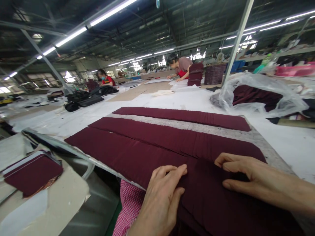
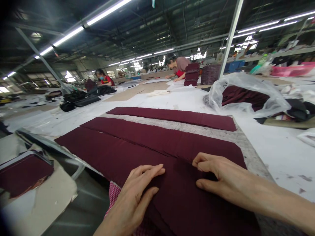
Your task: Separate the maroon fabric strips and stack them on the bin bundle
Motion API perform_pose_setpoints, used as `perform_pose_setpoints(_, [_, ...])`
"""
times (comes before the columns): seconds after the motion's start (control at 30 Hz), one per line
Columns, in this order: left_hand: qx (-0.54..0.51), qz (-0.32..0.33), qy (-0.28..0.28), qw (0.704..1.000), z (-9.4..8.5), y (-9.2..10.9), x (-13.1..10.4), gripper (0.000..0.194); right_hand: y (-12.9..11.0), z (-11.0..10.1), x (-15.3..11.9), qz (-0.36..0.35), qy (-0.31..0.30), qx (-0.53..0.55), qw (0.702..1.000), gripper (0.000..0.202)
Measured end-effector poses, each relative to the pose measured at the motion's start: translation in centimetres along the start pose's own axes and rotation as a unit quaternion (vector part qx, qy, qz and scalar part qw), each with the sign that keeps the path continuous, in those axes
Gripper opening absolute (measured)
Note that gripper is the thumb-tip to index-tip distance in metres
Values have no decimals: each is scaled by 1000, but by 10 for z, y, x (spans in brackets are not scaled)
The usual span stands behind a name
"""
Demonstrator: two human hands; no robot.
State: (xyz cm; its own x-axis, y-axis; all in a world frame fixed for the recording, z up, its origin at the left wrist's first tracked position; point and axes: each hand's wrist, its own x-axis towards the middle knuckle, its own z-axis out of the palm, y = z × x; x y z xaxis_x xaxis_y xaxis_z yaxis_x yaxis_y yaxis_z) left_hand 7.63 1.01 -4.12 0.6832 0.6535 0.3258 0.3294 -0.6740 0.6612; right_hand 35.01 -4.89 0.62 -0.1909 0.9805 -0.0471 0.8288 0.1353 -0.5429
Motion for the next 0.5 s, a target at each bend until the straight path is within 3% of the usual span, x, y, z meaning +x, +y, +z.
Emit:
perform_pose_setpoints(0.17, [43, 35, -9, 998, -4, 5, 1, 41, -8, -5, 0, 4, -25, 3, 1000, 24])
perform_pose_setpoints(0.3, [51, 49, -13, 997, -7, 9, 2, 42, -2, -14, -4, -1, 17, -1, 1000, 33])
perform_pose_setpoints(0.4, [29, 23, -18, 999, -9, 13, 1, 42, 5, -27, -13, 48, 27, 140, 989, 43])
perform_pose_setpoints(0.5, [5, -1, -19, 1000, -10, 14, -1, 41, 8, -34, -19, 111, 33, 323, 939, 52])
